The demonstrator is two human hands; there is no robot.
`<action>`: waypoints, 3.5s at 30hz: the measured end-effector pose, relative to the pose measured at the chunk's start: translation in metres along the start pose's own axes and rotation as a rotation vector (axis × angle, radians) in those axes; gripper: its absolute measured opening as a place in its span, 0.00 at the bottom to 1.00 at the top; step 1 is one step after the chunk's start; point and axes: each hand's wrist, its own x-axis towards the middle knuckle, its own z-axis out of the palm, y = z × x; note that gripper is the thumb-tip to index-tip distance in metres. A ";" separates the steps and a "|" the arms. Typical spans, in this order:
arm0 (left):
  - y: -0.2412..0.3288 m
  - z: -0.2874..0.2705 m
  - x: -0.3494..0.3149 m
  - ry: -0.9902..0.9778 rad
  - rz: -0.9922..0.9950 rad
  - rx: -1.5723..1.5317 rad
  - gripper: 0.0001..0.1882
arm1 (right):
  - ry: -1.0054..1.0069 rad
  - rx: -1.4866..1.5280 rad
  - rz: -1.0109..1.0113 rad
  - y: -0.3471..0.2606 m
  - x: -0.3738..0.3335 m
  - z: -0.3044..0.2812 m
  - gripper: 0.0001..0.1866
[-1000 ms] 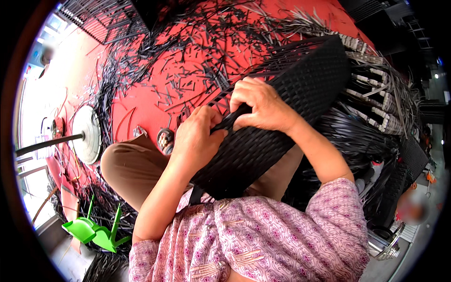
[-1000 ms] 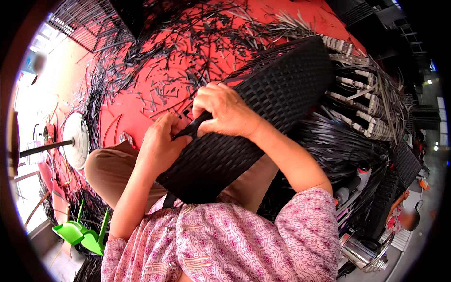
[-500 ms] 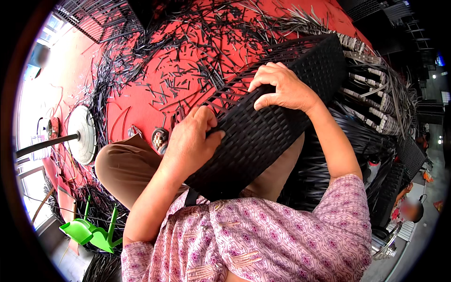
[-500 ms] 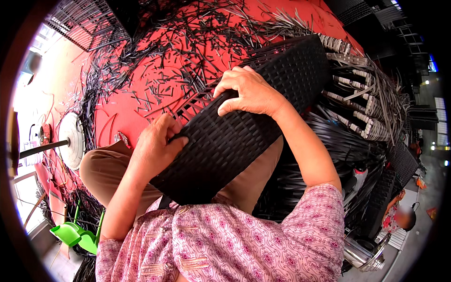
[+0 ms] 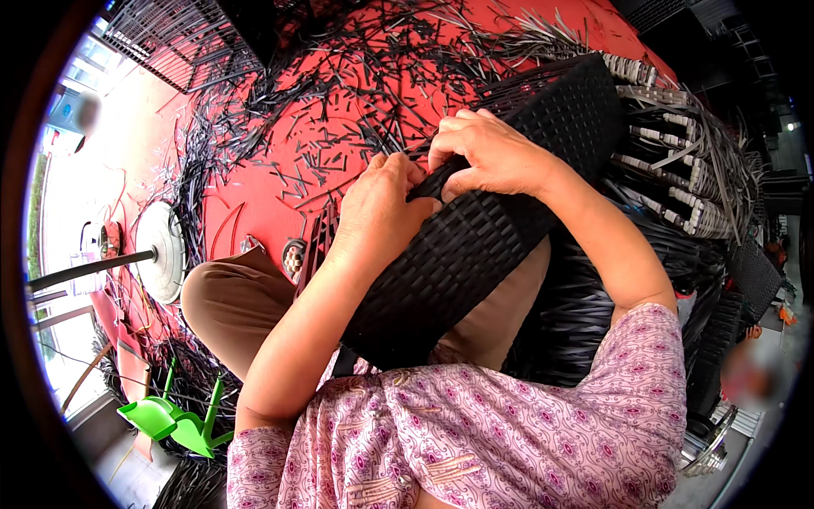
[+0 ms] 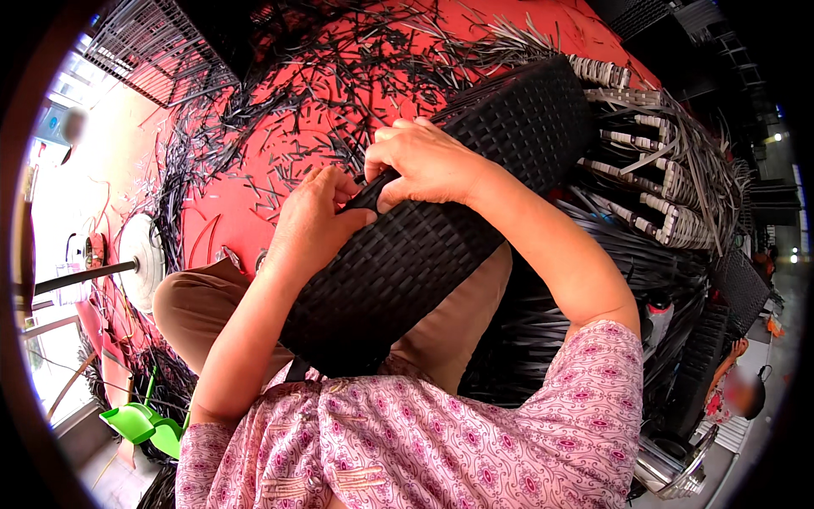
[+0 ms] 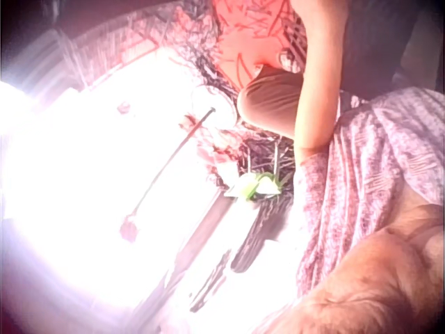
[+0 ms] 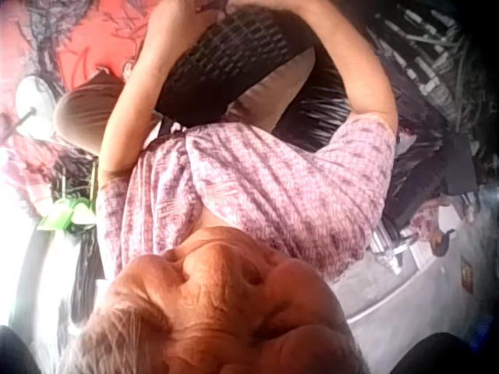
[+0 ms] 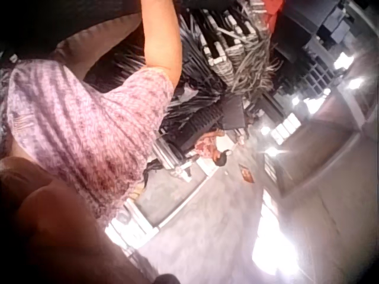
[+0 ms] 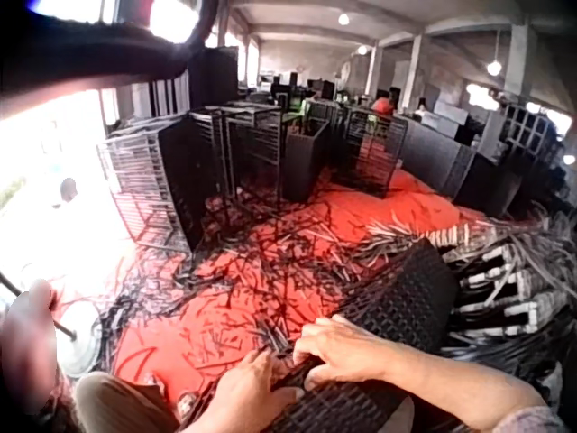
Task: The person sits on the floor and weaves black plastic strips into a basket frame. They interlace the strips by hand, tucking ends into the weave to secure them, and occasionally pull new strips from a large pile nearby.
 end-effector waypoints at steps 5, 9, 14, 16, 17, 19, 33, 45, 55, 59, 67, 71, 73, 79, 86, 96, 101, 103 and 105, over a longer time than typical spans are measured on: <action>0.001 0.000 0.005 -0.043 -0.020 0.043 0.20 | 0.009 0.028 -0.061 0.003 0.001 0.003 0.18; 0.002 0.005 0.006 -0.024 -0.051 0.037 0.20 | 0.058 0.006 -0.139 0.001 0.001 0.005 0.16; 0.007 0.006 0.007 -0.047 -0.116 -0.006 0.19 | 0.031 0.149 -0.131 0.002 0.004 0.004 0.17; 0.010 0.005 0.008 -0.047 -0.100 0.025 0.19 | 0.041 0.165 -0.160 0.005 0.004 0.006 0.17; 0.011 0.005 0.009 -0.056 -0.102 0.039 0.19 | 0.044 0.166 -0.149 0.004 0.003 0.005 0.17; 0.014 0.006 0.006 -0.039 -0.074 0.032 0.18 | 0.055 0.217 -0.150 0.008 0.001 0.008 0.17; 0.015 0.007 0.003 -0.086 -0.048 -0.017 0.18 | 0.125 0.077 -0.082 0.062 -0.031 -0.021 0.17; 0.044 0.035 0.061 -0.049 0.059 0.078 0.21 | 0.102 0.168 -0.054 0.065 -0.028 -0.022 0.20; 0.036 0.035 0.069 -0.109 0.019 0.024 0.23 | 0.174 0.048 -0.088 0.064 -0.029 -0.022 0.21; 0.037 0.036 0.068 -0.119 0.012 -0.007 0.23 | 0.123 -0.036 -0.106 0.059 -0.026 -0.027 0.21; 0.023 0.043 0.065 -0.088 0.043 -0.064 0.20 | -0.111 0.093 0.048 0.059 -0.001 -0.035 0.20; 0.030 0.045 0.074 -0.110 0.052 -0.029 0.22 | -0.144 0.085 0.068 0.064 0.001 -0.035 0.20; 0.041 0.046 0.072 -0.117 0.052 0.013 0.21 | -0.145 0.026 0.064 0.065 -0.002 -0.034 0.20; 0.038 0.049 0.064 -0.087 0.107 -0.080 0.20 | -0.100 -0.014 0.035 0.050 -0.009 -0.037 0.19; 0.014 0.067 0.066 0.044 0.259 -0.159 0.20 | 0.097 -0.094 -0.157 0.081 0.000 -0.007 0.20; 0.031 0.053 0.066 0.007 0.213 0.034 0.22 | 0.079 -0.101 -0.070 0.057 -0.026 -0.030 0.23; 0.034 0.042 0.064 -0.079 0.138 -0.023 0.23 | -0.042 -0.192 0.141 0.080 -0.033 -0.041 0.39; 0.032 0.040 0.064 -0.115 0.113 -0.038 0.24 | 0.045 -0.184 0.135 0.094 -0.035 -0.044 0.39; 0.022 0.046 0.064 -0.040 0.166 -0.074 0.23 | 0.096 -0.266 0.178 0.096 -0.041 -0.053 0.38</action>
